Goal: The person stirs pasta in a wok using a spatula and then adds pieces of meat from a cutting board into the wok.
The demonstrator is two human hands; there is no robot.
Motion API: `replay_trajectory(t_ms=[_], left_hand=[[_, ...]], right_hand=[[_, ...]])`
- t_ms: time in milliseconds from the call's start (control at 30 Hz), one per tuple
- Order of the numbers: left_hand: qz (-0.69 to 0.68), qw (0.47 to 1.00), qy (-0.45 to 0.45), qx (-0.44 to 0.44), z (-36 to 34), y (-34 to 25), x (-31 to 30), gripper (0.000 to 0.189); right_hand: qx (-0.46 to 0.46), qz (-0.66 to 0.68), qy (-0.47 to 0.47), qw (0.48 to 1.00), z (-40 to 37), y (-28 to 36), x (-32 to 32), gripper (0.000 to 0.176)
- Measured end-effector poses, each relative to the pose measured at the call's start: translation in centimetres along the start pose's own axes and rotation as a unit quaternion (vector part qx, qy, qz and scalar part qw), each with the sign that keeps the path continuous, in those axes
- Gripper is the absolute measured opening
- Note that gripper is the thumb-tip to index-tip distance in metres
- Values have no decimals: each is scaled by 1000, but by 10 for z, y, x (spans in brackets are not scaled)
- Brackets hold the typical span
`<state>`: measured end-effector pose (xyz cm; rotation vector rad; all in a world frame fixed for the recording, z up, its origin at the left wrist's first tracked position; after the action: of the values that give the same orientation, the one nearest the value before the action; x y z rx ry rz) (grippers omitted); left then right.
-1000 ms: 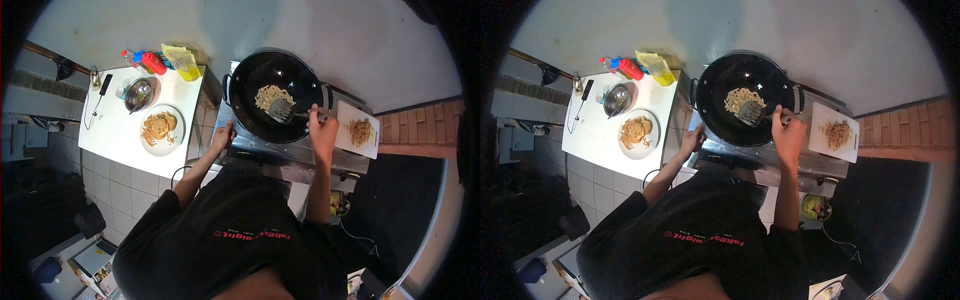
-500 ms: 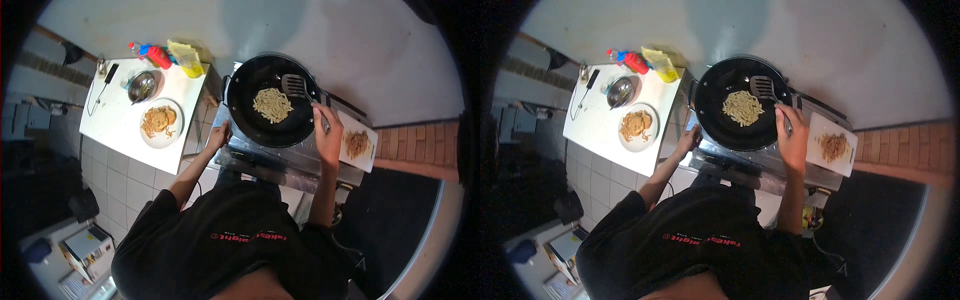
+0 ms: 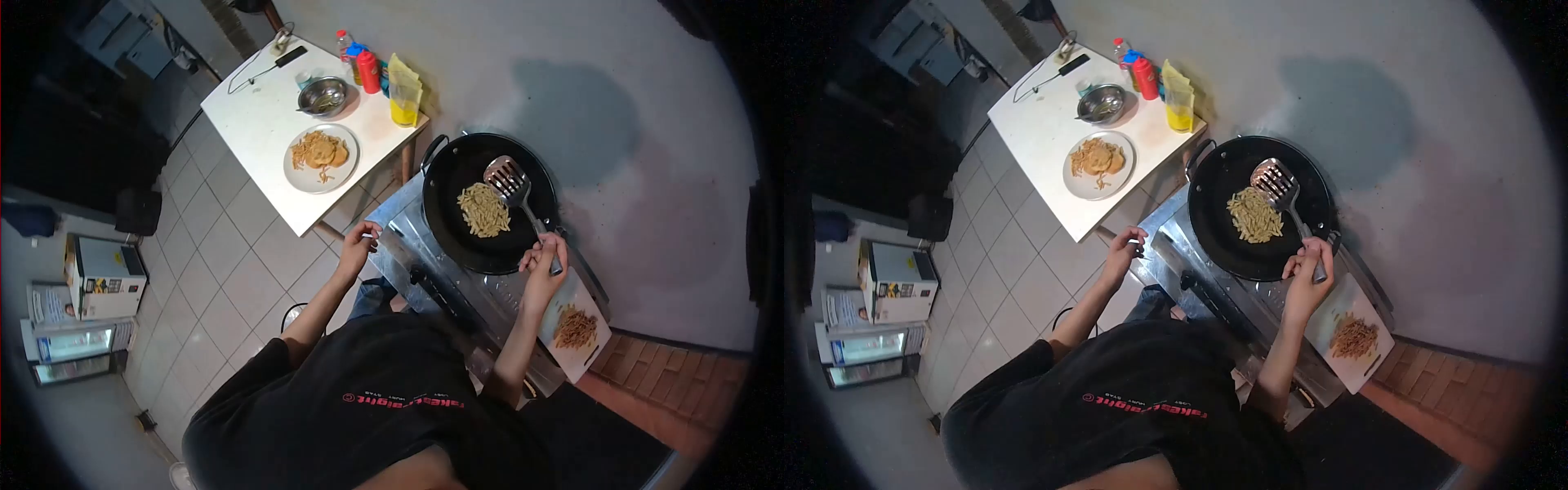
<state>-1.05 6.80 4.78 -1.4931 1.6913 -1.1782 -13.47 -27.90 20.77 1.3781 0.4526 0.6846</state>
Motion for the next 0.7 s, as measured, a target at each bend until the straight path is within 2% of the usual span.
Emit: replay_trajectory(t_ms=[33, 67, 100, 167, 233, 300, 500, 567, 700], left_hand=[[14, 998, -21, 58, -8, -10, -2, 35], [-1, 998, -40, 47, -16, -7, -5, 37], [-4, 997, -47, 54, -25, -7, -7, 37], [-24, 998, -7, 57, -41, -2, -4, 33], [-22, 997, -41, 58, -53, 0, -10, 26], [-47, 999, 13, 6, -64, 14, -14, 20], [-99, 994, 7, -36, -78, 21, -37, 18], [-91, 995, -3, -44, -74, 22, -47, 18], [-64, 996, 24, -55, -60, 20, -57, 17]], right_hand=[[15, 36, -19, 999, 0, -3, -4, 25], [13, 41, -10, 999, -1, -3, -5, 25], [36, 76, -15, 996, -5, -8, -9, 26], [59, 111, -13, 992, -9, -14, -16, 27], [84, 138, -25, 987, -19, -23, -18, 26], [92, 156, -22, 983, -29, -28, -17, 25], [155, 220, -52, 962, -41, -55, -18, 26], [153, 230, -65, 959, -45, -56, -19, 21], [132, 233, -64, 961, -56, -49, -16, 22]])
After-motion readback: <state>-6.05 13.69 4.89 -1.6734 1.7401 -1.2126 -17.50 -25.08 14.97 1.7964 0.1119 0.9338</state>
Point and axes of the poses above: each hand's wrist, its own z-axis towards the middle knuckle, its own x-axis out of the palm, y = z × x, the point moved 9 cm from there along z, towards the middle knuckle, and after that the axes turned 9 degrees about -x, right-handed, at the moved point
